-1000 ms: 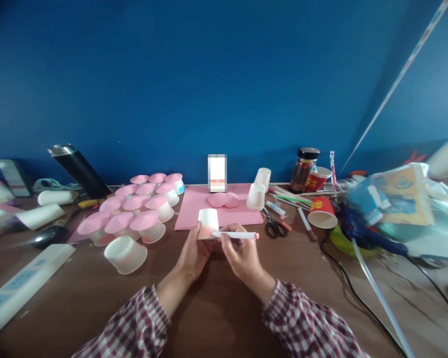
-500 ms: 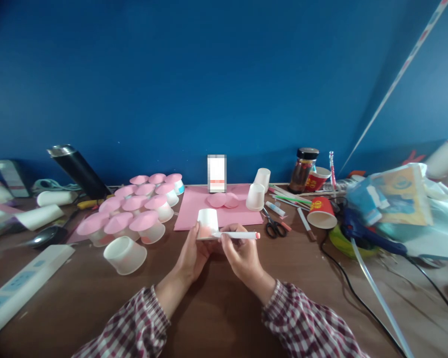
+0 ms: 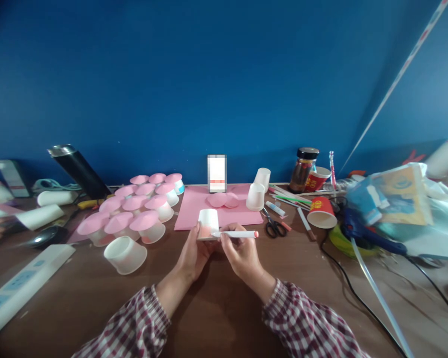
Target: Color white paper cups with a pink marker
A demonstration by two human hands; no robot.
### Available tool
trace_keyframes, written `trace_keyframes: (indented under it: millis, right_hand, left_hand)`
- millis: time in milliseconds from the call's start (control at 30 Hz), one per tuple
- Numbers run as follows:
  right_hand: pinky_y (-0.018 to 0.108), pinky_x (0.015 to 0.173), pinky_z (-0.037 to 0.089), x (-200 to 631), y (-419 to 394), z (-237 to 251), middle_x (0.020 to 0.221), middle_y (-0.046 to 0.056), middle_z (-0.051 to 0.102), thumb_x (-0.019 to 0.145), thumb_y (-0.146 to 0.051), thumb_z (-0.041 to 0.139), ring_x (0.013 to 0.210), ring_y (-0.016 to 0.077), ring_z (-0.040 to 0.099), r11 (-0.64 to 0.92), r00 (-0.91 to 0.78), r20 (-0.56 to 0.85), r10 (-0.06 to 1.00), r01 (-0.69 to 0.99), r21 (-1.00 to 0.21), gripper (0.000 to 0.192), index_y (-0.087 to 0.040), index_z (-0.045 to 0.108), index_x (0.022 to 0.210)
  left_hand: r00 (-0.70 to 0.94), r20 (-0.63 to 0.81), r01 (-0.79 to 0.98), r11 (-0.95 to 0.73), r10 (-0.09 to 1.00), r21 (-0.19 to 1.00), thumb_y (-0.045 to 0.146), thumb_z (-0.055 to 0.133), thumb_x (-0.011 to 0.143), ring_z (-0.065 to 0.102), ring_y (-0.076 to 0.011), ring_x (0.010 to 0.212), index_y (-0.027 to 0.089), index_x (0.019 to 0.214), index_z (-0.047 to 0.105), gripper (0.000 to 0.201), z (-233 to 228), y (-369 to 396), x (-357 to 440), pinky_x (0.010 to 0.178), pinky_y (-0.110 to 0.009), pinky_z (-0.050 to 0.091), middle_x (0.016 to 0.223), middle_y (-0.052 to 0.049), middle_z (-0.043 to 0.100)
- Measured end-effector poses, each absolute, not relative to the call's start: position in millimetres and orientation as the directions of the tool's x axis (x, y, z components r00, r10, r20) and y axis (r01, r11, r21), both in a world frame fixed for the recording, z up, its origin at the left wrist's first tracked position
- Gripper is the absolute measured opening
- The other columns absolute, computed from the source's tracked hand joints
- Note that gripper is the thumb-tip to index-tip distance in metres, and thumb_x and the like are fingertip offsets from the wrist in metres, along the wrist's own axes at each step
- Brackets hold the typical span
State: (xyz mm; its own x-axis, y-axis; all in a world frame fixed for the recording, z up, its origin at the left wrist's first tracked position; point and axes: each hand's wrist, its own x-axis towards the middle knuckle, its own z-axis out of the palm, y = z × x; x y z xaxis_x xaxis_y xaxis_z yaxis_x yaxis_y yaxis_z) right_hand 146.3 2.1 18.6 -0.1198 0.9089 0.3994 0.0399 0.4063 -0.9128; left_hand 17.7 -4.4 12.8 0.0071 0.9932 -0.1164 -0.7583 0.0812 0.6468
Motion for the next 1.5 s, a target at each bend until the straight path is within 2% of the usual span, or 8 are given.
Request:
trace_keyframes:
  millis: [467, 900, 1500]
  right_hand:
    - [0.023, 0.057, 0.046, 145.6, 1.2, 21.3, 0.069, 0.001, 0.06, 0.085, -0.028, 0.056, 0.062, 0.0132, 0.056, 0.388, -0.139, 0.384, 0.913, -0.002, -0.922, 0.01, -0.018, 0.058, 0.083]
    - [0.022, 0.055, 0.045, 146.4, -1.3, 25.0, 0.067, 0.0, 0.058, 0.085, -0.03, 0.057, 0.061, 0.012, 0.055, 0.367, -0.051, 0.372, 0.927, -0.08, -0.927, 0.012, -0.018, 0.057, 0.082]
    - [0.021, 0.053, 0.043, 148.0, -1.0, 27.0, 0.062, -0.001, 0.056, 0.086, -0.027, 0.055, 0.056, 0.0101, 0.052, 0.395, -0.052, 0.396, 0.917, -0.037, -0.918, 0.013, -0.017, 0.058, 0.079]
  left_hand:
    - [-0.013, -0.137, -0.752, 0.081, 0.99, 0.654, 0.047, 0.053, 0.082, 0.063, -0.0193, 0.07, 0.01, 0.093, 0.062, 0.04, 15.2, -4.6, 18.3, 0.069, -0.033, 0.05, 0.081, -0.01, 0.069]
    - [-0.008, -0.153, -0.755, 0.094, 0.988, 0.648, 0.044, 0.052, 0.084, 0.063, -0.0202, 0.077, 0.012, 0.098, 0.06, 0.036, 13.8, -3.4, 16.9, 0.073, -0.036, 0.052, 0.085, -0.009, 0.067]
    - [-0.016, -0.162, -0.756, 0.094, 0.987, 0.648, 0.042, 0.051, 0.085, 0.062, -0.0181, 0.074, 0.013, 0.097, 0.059, 0.033, 18.1, -5.0, 17.5, 0.072, -0.035, 0.053, 0.084, -0.007, 0.066]
